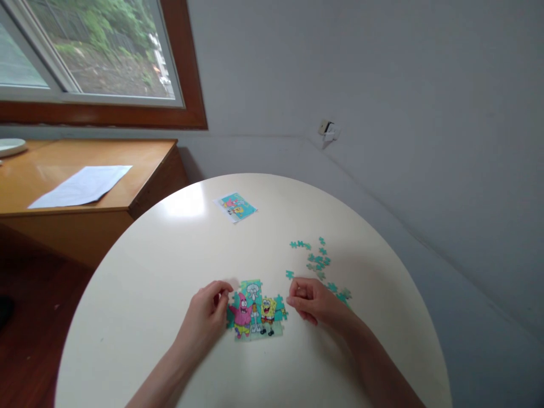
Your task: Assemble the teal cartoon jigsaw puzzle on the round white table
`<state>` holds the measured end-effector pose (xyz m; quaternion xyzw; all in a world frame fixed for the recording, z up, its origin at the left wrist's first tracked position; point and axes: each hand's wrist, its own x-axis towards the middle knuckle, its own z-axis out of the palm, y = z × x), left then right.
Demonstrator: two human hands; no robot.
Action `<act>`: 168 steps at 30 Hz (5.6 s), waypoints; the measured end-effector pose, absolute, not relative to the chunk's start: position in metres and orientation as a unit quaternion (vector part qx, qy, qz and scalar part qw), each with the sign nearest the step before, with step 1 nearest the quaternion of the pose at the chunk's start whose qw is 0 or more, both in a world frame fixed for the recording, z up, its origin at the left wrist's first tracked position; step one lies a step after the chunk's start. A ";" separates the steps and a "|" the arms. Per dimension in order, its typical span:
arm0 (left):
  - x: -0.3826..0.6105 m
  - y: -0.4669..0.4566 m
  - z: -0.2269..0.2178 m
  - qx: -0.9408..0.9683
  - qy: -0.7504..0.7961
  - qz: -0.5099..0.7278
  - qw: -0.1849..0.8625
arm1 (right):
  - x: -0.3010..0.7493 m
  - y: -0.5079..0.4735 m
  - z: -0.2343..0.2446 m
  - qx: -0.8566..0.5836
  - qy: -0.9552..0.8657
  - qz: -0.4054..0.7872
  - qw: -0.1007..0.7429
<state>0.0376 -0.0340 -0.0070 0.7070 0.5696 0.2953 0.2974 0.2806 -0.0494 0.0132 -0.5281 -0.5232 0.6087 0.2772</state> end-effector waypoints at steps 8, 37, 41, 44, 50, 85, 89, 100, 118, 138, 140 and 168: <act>0.037 -0.041 0.010 0.769 0.498 0.311 0.253 | 0.339 -0.059 0.036 -0.697 -0.543 0.349 0.313; 0.051 -0.036 -0.011 0.903 0.354 0.186 0.159 | 0.386 -0.070 0.005 -0.790 -0.550 0.196 0.186; 0.051 -0.017 0.002 0.897 0.358 0.202 0.162 | 0.392 -0.068 0.001 -0.785 -0.562 0.189 0.179; 0.049 0.001 0.003 0.862 0.401 0.263 0.165 | 0.396 -0.066 -0.002 -0.776 -0.576 0.187 0.175; 0.045 0.021 -0.011 0.766 0.488 0.312 0.280 | 0.397 -0.064 -0.001 -0.787 -0.568 0.184 0.153; 0.051 -0.004 -0.006 0.951 0.203 0.172 0.158 | 0.260 -0.016 0.012 -0.561 -0.636 0.318 0.423; 0.053 0.000 -0.010 0.948 0.221 0.177 0.149 | 0.244 -0.012 0.000 -0.552 -0.595 0.357 0.463; 0.047 0.003 -0.011 0.849 0.325 0.335 0.247 | 0.234 -0.023 -0.014 -0.510 -0.618 0.375 0.466; 0.045 0.001 -0.006 0.833 0.255 0.363 0.330 | 0.226 -0.028 -0.009 -0.503 -0.550 0.495 0.446; 0.039 0.005 0.004 0.883 0.234 0.328 0.242 | 0.227 -0.029 -0.014 -0.544 -0.535 0.457 0.458; 0.037 0.006 0.006 0.890 0.222 0.321 0.234 | 0.228 -0.029 -0.016 -0.548 -0.542 0.446 0.456; 0.026 0.004 0.007 0.928 0.207 0.222 0.216 | 0.237 -0.019 -0.020 -0.570 -0.559 0.404 0.447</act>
